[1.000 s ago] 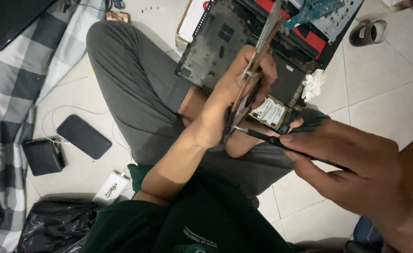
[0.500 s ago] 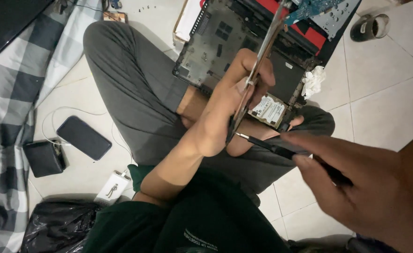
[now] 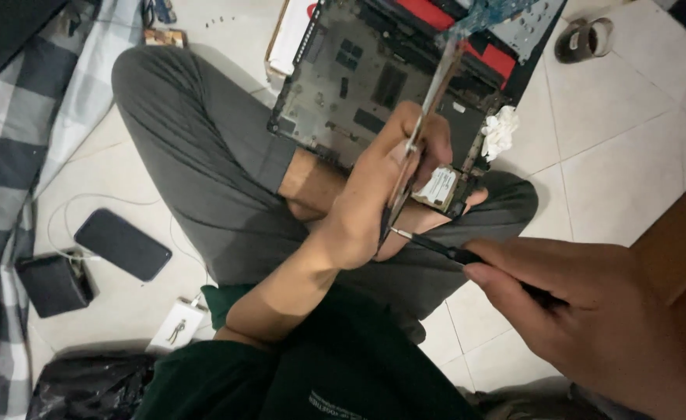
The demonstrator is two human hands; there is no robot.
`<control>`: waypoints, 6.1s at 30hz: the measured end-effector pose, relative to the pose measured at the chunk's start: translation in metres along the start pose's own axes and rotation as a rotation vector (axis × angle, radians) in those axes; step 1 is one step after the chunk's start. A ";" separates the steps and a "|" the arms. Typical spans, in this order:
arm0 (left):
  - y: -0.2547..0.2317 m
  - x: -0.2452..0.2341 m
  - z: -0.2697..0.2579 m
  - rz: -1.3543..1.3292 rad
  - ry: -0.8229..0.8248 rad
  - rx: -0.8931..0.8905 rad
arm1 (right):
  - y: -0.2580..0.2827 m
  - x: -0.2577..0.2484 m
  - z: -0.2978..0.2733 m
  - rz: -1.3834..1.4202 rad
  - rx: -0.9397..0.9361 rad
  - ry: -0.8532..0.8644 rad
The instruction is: Cleaning a laptop fan and heatsink assembly using a screwdriver and a small brush while sitting on the floor.
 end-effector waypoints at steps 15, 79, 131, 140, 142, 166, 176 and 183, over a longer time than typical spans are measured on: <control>0.007 -0.006 0.001 0.035 -0.147 0.006 | 0.021 -0.009 -0.008 -0.252 -0.211 -0.117; 0.001 -0.029 -0.012 -0.791 -0.038 -0.061 | -0.038 0.032 0.012 0.279 -0.006 -0.484; 0.078 -0.134 -0.117 1.244 0.109 -1.138 | -0.111 0.223 0.032 0.796 0.086 -0.419; 0.264 -0.196 -0.164 1.497 0.429 -0.447 | -0.075 0.211 0.047 0.783 0.022 -0.373; 0.246 -0.191 -0.153 1.468 0.395 -0.636 | -0.079 0.220 0.048 0.808 0.073 -0.373; -0.019 -0.151 -0.171 0.810 -0.316 -0.421 | -0.018 0.238 0.114 0.715 0.320 -0.159; -0.029 -0.152 -0.173 1.081 -0.279 -0.601 | -0.018 0.225 0.107 0.854 0.570 -0.273; -0.078 -0.163 -0.184 1.180 -0.418 -0.388 | -0.062 0.215 0.102 0.929 0.342 -0.403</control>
Point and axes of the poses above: each hand's wrist, its own z-axis towards the middle knuckle, its own x-axis out of the palm, y = z × x, the point moved 6 cm from there along z, towards the middle knuckle, and after that the axes turned 8 degrees about -z, right-handed, at the moved point
